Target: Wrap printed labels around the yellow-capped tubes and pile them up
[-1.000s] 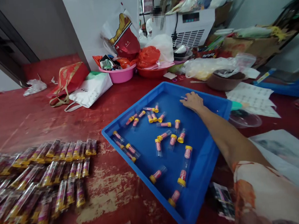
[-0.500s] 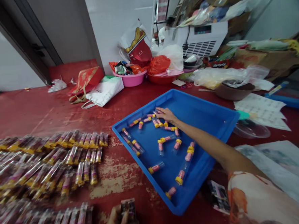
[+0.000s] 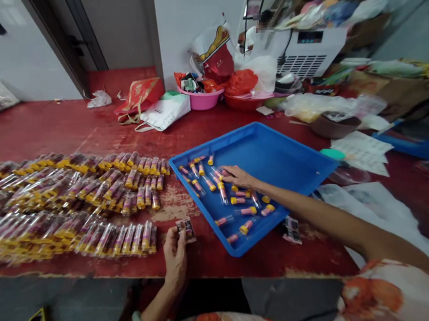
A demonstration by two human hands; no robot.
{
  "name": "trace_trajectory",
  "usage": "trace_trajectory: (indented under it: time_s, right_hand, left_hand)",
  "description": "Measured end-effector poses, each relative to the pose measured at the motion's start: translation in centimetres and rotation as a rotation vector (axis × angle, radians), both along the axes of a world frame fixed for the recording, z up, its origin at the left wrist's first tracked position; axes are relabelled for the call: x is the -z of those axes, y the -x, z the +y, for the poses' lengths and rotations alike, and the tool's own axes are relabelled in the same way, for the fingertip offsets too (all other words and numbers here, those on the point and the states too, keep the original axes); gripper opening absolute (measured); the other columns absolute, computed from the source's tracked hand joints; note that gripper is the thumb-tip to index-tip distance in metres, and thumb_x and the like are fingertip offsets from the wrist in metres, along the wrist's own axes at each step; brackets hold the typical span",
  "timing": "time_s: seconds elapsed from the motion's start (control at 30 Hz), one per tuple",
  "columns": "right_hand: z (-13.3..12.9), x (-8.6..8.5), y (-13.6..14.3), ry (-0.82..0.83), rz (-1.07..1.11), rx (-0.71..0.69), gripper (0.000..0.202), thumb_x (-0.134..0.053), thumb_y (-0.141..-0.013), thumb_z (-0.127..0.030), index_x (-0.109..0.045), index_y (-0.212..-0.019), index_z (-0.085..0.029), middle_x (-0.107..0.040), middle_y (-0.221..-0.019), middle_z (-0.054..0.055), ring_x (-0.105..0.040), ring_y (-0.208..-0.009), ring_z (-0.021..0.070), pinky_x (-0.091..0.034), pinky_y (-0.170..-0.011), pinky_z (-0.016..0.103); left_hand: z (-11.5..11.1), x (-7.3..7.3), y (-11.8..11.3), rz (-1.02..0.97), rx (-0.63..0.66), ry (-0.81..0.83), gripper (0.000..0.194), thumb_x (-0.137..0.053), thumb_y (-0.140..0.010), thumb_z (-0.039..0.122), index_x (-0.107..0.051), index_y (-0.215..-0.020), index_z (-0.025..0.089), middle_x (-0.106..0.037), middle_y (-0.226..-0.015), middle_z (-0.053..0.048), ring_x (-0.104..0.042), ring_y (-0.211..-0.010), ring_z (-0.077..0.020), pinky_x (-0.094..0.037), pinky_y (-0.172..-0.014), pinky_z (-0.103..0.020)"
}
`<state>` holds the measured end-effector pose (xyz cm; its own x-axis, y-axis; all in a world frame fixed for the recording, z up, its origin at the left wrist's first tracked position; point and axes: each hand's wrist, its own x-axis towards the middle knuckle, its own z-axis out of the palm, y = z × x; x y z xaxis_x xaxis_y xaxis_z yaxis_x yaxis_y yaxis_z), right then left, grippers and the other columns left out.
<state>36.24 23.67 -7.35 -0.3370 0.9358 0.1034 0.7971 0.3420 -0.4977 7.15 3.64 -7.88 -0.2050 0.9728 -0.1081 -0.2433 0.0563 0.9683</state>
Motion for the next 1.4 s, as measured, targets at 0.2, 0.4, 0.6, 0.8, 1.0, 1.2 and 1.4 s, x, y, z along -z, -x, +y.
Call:
trace_trajectory:
  time_s: [0.2, 0.4, 0.6, 0.8, 1.0, 1.2, 1.4]
  right_hand:
    - [-8.2, -3.0, -2.5, -0.129, -0.016, 0.236, 0.029, -0.049, -0.083, -0.041, -0.067, -0.095, -0.020, -0.066, -0.104, 0.010, -0.057, -0.097, 0.0252, -0.041, -0.091, 0.041]
    - [-15.0, -3.7, -4.8, -0.123, -0.040, 0.284, 0.032, -0.045, -0.084, -0.042, -0.059, -0.062, -0.023, -0.068, -0.080, 0.007, -0.059, -0.078, 0.0229, -0.045, -0.081, 0.038]
    - [-15.1, -4.9, -3.6, -0.239, -0.021, 0.431, 0.030, -0.044, -0.083, -0.040, -0.061, -0.065, -0.024, -0.067, -0.084, 0.012, -0.061, -0.087, 0.0293, -0.043, -0.089, 0.049]
    - [-18.5, -9.0, 6.1, -0.117, 0.509, 0.300, 0.013, -0.061, -0.080, -0.042, -0.069, -0.081, -0.031, -0.069, -0.093, 0.003, -0.062, -0.094, 0.0276, -0.047, -0.090, 0.047]
    - [-18.5, -10.8, 12.5, 0.390, 0.596, 0.005, 0.022, -0.065, -0.075, -0.044, -0.072, -0.085, -0.026, -0.070, -0.086, 0.002, -0.063, -0.083, 0.0227, -0.048, -0.076, 0.037]
    - [-18.3, -9.9, 13.4, 0.585, 0.650, -0.004, 0.014, -0.071, -0.066, -0.036, -0.072, -0.071, -0.022, -0.068, -0.070, 0.000, -0.060, -0.066, 0.0176, -0.046, -0.065, 0.030]
    - [-19.7, -9.4, 15.7, 0.655, 0.664, -0.079, 0.009, -0.066, -0.066, -0.029, -0.070, -0.068, -0.021, -0.066, -0.065, -0.002, -0.057, -0.060, 0.0140, -0.044, -0.060, 0.027]
  left_hand:
    - [0.6, -2.7, -1.3, 0.000, 0.016, -0.100, 0.021, -0.066, -0.079, 0.037, -0.057, -0.080, 0.019, -0.057, -0.076, 0.000, -0.053, -0.073, -0.0125, -0.046, -0.070, -0.022]
    - [3.2, -3.0, -3.2, -0.135, 0.120, -0.069, 0.023, -0.068, -0.076, 0.038, -0.059, -0.083, 0.017, -0.060, -0.080, -0.001, -0.055, -0.072, -0.0117, -0.046, -0.071, -0.023]
    - [4.4, -4.4, -3.9, -0.246, 0.225, 0.017, 0.032, -0.075, -0.065, 0.042, -0.060, -0.075, 0.015, -0.060, -0.069, 0.001, -0.051, -0.058, -0.0087, -0.045, -0.059, -0.021]
    - [1.6, -6.7, -0.8, -0.294, 0.415, 0.186, 0.038, -0.081, -0.058, 0.042, -0.060, -0.069, 0.013, -0.059, -0.058, 0.001, -0.050, -0.047, -0.0085, -0.044, -0.048, -0.022]
    - [-0.3, -7.4, 1.3, -0.189, 0.571, 0.143, 0.039, -0.081, -0.059, 0.044, -0.062, -0.068, 0.012, -0.062, -0.061, -0.001, -0.055, -0.053, -0.0101, -0.046, -0.054, -0.022]
    - [-0.9, -7.4, 3.1, -0.184, 0.657, 0.170, 0.034, -0.081, -0.062, 0.040, -0.065, -0.073, 0.012, -0.063, -0.064, -0.002, -0.057, -0.055, -0.0111, -0.048, -0.056, -0.023]
    - [-1.9, -7.6, 5.1, -0.475, 0.952, 0.429, 0.037, -0.073, -0.072, 0.037, -0.066, -0.101, 0.015, -0.069, -0.087, -0.010, -0.070, -0.074, -0.0254, -0.056, -0.071, -0.040]
